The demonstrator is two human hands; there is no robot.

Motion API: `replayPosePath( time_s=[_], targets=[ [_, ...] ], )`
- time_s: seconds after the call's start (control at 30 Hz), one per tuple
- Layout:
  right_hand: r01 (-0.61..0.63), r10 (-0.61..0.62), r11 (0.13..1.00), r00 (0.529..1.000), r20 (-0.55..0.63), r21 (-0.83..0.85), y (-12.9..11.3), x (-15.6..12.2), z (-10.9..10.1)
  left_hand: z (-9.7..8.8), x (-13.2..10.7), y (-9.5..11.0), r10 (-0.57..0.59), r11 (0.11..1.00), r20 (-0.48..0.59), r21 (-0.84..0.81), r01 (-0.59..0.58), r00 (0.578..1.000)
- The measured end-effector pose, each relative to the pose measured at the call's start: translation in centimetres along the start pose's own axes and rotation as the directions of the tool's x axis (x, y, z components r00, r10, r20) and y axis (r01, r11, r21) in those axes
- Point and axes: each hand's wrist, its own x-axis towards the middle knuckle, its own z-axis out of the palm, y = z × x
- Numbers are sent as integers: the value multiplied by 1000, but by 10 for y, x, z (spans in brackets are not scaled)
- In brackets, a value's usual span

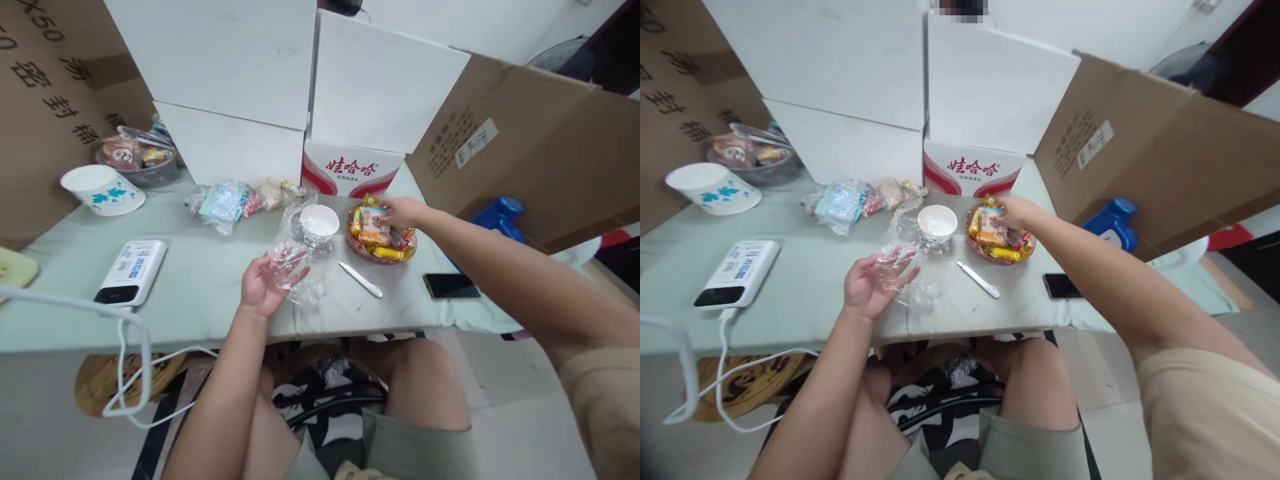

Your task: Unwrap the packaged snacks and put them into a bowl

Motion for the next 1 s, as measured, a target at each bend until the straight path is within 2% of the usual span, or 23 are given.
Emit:
replayPosePath(
  time_s=[0.17,0.23,0.3,0.37,0.4,0.43,0.5,0.53,0.6,0.63,0.67,0.7,0.77,0.83,0.9,1.0],
  targets=[
    [2,8,988,998,69,-154,-8,-3,1,1,-1,1,-25,1000,7,2,25,1000],
    [-28,33,988,999,29,-150,-8,-6,-5,1,-2,1,-40,999,26,-2,40,999],
    [-57,54,998,995,-86,-34,-10,-16,-9,-1,-4,1,-50,999,53,-6,50,997],
    [-3,52,968,980,-191,250,-17,-35,-6,-4,-5,1,-45,999,76,-3,45,996],
    [50,49,900,975,-215,432,-24,-49,1,-5,-6,1,-35,999,82,1,35,996],
    [94,48,779,977,-209,620,-33,-63,10,-6,-6,1,-26,1000,82,6,26,996],
    [110,16,428,991,-130,897,-57,-93,38,-6,-7,-1,-23,999,73,25,21,997],
    [61,-14,230,998,-59,971,-71,-106,53,-6,-7,-2,-33,999,66,42,30,997],
    [-37,-129,-162,991,16,986,-96,-124,82,-4,-5,-6,-72,993,50,97,67,996],
    [-35,-114,-283,993,3,958,-106,-129,94,-3,-4,-8,-94,986,37,138,88,995],
    [7,-58,-351,998,-29,936,-113,-131,103,-3,-2,-11,-113,975,13,193,108,994],
    [65,21,-375,998,-61,925,-118,-131,110,-4,0,-14,-127,955,-29,266,130,992],
    [163,175,-329,979,-110,930,-117,-129,118,-8,3,-19,-89,879,-163,452,155,983],
    [182,232,-257,965,-122,949,-110,-128,123,-13,6,-23,65,767,-257,631,117,964],
    [167,231,-188,965,-122,968,-101,-130,128,-16,8,-27,186,666,-231,744,51,955],
    [156,203,-84,970,-136,984,-93,-135,136,-14,10,-35,172,518,-160,854,49,972]
  ],
)
